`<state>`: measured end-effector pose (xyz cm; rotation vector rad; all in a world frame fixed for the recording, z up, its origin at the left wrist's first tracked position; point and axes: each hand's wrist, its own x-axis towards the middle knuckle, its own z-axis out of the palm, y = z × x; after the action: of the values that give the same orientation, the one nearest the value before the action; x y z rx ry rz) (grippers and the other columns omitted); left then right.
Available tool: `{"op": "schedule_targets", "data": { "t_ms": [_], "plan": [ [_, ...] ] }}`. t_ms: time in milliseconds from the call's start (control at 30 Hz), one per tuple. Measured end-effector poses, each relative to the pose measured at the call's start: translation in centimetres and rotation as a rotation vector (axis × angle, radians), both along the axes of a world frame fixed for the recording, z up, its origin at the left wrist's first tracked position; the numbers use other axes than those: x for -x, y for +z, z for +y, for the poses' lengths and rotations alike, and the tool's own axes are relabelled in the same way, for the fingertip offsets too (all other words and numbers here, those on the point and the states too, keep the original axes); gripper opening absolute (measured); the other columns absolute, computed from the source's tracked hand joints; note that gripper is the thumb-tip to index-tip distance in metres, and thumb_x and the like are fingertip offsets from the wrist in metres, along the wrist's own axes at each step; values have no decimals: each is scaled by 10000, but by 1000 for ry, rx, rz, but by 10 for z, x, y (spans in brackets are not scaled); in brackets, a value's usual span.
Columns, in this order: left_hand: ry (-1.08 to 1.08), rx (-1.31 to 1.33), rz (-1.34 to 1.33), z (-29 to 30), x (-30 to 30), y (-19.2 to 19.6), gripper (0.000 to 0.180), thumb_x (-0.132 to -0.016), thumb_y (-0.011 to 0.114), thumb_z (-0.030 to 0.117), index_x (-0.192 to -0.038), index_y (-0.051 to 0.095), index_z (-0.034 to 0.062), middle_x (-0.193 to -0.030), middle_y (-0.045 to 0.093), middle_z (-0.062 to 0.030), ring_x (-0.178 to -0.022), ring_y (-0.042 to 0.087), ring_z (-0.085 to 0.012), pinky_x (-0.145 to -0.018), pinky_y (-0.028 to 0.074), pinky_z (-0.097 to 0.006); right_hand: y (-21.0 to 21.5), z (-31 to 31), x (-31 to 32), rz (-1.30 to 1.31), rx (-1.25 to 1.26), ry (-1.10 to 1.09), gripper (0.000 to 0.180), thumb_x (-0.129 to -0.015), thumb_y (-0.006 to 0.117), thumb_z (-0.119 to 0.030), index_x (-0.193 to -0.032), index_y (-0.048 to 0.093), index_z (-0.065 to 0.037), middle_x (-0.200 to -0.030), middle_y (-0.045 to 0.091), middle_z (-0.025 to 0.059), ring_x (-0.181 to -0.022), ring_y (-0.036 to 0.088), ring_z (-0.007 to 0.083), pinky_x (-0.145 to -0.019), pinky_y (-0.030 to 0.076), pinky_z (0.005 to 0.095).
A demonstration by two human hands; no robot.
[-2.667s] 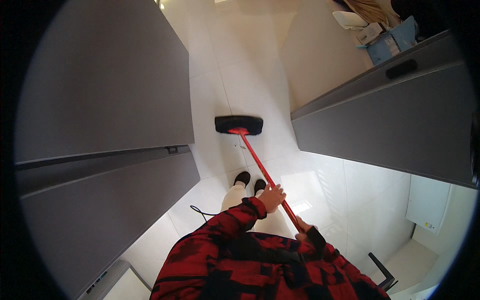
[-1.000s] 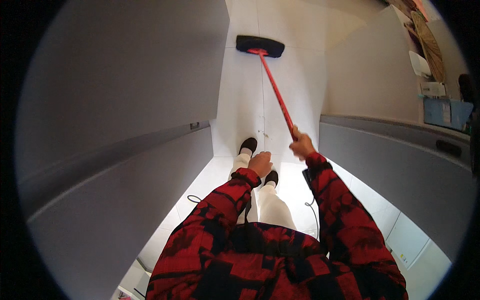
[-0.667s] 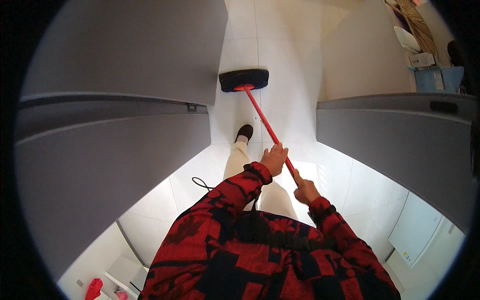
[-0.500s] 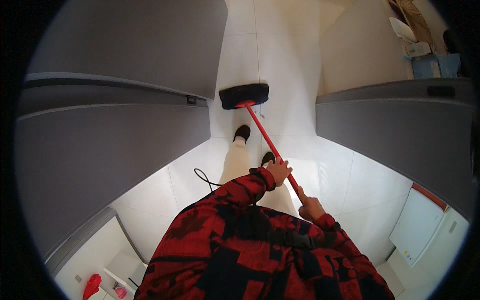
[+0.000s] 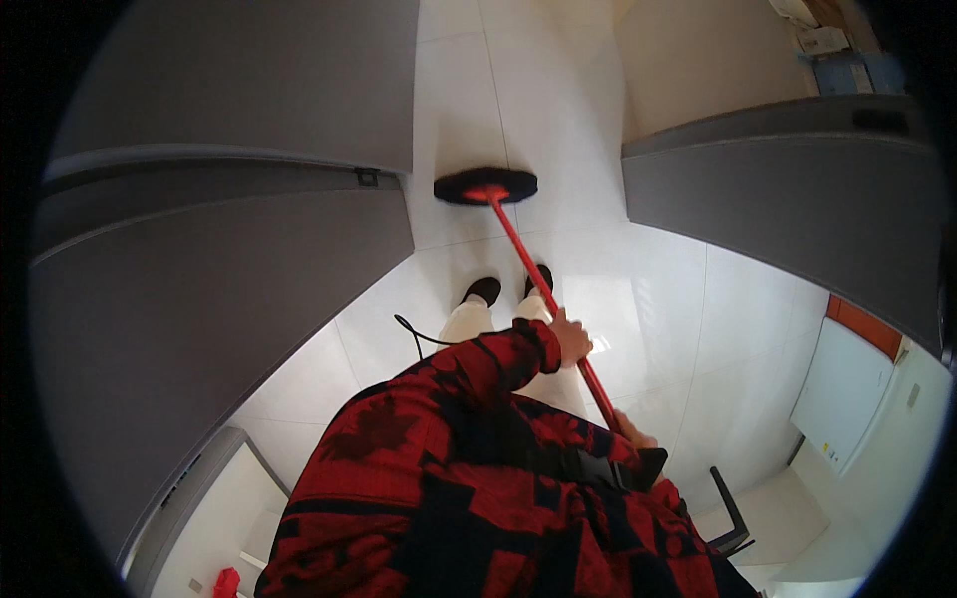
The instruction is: The person sweeps a tiled floor using a red-handled broom, moving systematically around furniture and appliances. The person navigates around a chair, bed, and refrigerator while sweeping different sections of the room.
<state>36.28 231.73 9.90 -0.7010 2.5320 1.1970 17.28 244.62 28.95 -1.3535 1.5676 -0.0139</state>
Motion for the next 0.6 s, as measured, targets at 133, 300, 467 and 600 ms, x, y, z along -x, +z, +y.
{"op": "schedule_targets", "data": {
  "t_ms": [133,300,467,600],
  "plan": [
    [185,250,17,-26,-26,2,185,-771,583,132,-946,644,116,-899,622,-37,-1029,566,-249,-852,356,-593,-14,-26,-47,107,-56,-164,637,-744,544,-109,-1372,440,-88,-720,579,220,-643,614,355,-619,496,403],
    [345,340,96,-59,-34,8,179,-810,578,135,-975,633,89,-1089,594,-85,-1271,433,-278,-948,339,-617,-86,-91,-79,102,176,-156,650,-733,522,-65,-1373,418,-110,-906,624,289,-835,603,479,-709,488,514],
    [359,134,-7,-59,-58,15,294,-823,600,148,-1106,590,73,-1335,467,-123,-1370,328,-307,-1005,318,-657,-133,-124,-122,-53,231,-150,530,-769,484,-23,-1293,426,-84,-895,646,266,-861,603,475,-731,484,530],
    [261,65,-70,-51,-78,11,372,-815,643,140,-1172,555,81,-1463,333,-148,-1422,233,-310,-1026,306,-654,-140,-100,-140,127,81,-42,631,-743,502,-21,-1351,333,-39,-860,631,295,-831,598,490,-731,467,562]
  ]
}}
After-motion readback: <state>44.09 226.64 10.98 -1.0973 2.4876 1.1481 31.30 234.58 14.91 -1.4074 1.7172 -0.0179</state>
